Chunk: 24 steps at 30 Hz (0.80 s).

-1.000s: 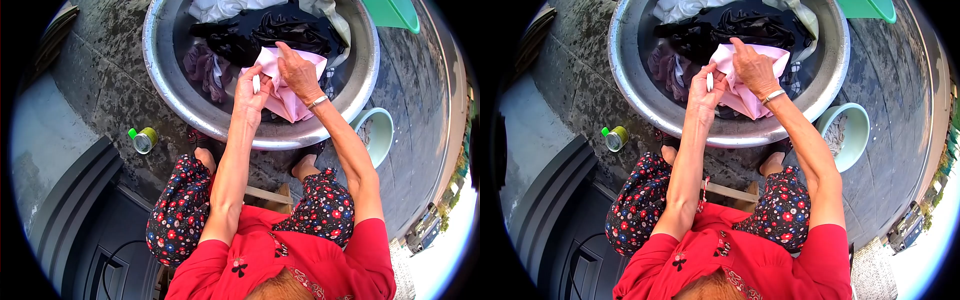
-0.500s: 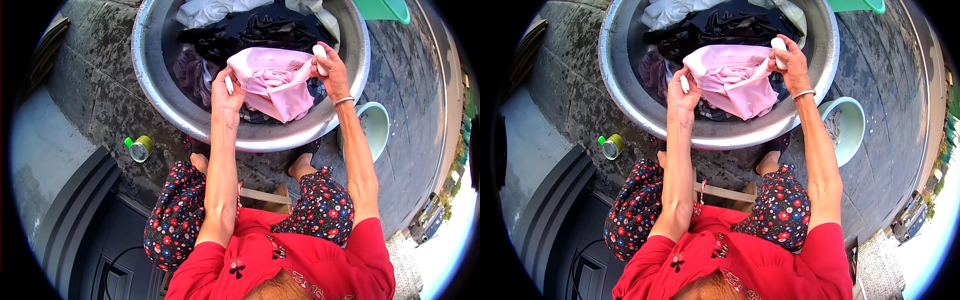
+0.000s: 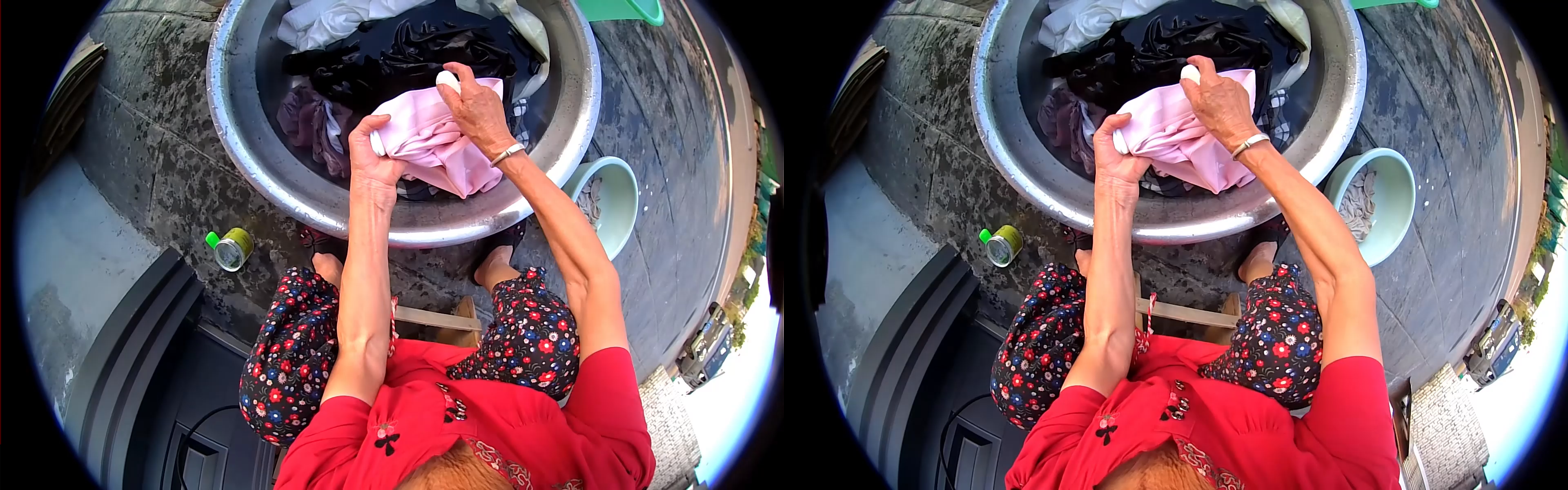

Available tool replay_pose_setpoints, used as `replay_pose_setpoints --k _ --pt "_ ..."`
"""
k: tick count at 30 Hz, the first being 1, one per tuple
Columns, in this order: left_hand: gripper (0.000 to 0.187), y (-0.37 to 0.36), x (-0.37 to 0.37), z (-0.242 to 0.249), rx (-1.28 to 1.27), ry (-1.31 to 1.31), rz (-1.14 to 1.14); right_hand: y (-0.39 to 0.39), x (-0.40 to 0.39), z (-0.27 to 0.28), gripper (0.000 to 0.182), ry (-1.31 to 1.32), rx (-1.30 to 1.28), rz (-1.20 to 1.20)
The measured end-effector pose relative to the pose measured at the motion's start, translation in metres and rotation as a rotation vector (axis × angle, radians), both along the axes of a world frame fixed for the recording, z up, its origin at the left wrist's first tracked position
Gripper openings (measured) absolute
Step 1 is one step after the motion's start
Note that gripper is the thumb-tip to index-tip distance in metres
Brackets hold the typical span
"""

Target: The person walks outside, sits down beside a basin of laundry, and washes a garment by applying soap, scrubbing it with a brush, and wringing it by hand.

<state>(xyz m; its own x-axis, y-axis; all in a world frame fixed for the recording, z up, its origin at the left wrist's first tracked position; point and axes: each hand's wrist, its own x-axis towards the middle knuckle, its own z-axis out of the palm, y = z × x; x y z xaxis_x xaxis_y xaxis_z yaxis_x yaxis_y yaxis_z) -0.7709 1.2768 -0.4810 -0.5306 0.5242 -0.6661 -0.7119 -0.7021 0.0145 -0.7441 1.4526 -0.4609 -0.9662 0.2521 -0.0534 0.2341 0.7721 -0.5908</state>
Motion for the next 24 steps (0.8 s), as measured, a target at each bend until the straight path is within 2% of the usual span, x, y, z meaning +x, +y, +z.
replay_pose_setpoints --k 2,5,9,11,13,15,16,17,19,20,23,24 --pt "0.049 -0.001 0.001 0.003 0.086 -0.059 -0.066 -0.022 0.009 0.014 0.036 0.020 -0.152 0.113" --pt "0.049 -0.005 0.007 -0.007 0.087 -0.044 -0.076 -0.044 0.021 0.007 0.035 0.047 -0.004 0.249" --pt "0.052 0.000 0.012 0.004 0.113 0.005 -0.119 -0.012 0.014 -0.001 0.034 0.038 0.185 0.043" --pt "0.052 -0.002 0.005 0.006 0.110 -0.002 -0.123 0.004 0.011 -0.006 0.033 0.017 0.144 -0.097" --pt "0.047 -0.003 -0.003 0.018 0.051 -0.041 -0.128 -0.003 0.012 0.002 0.033 0.086 0.107 -0.109" --pt "0.046 -0.008 -0.006 0.018 0.005 -0.048 -0.114 -0.021 0.016 0.013 0.035 0.111 0.061 0.126" --pt "0.051 -0.014 -0.007 0.012 0.044 -0.002 -0.089 -0.024 0.018 0.008 0.033 0.110 0.184 0.196" --pt "0.049 -0.018 -0.009 0.008 0.016 0.045 -0.087 -0.015 0.019 -0.006 0.033 0.109 0.185 0.187" --pt "0.046 -0.023 -0.012 0.017 -0.002 0.095 -0.041 0.020 0.019 -0.033 0.033 -0.094 0.524 0.161" --pt "0.046 -0.024 -0.014 0.015 0.000 0.099 -0.047 0.035 0.020 -0.022 0.033 -0.081 0.458 0.069" --pt "0.043 -0.024 -0.014 0.009 -0.053 0.085 -0.031 0.067 0.024 -0.008 0.038 -0.142 0.502 -0.131" --pt "0.043 -0.023 -0.014 0.010 -0.056 0.060 -0.043 0.072 0.026 -0.008 0.040 -0.058 0.458 -0.190"
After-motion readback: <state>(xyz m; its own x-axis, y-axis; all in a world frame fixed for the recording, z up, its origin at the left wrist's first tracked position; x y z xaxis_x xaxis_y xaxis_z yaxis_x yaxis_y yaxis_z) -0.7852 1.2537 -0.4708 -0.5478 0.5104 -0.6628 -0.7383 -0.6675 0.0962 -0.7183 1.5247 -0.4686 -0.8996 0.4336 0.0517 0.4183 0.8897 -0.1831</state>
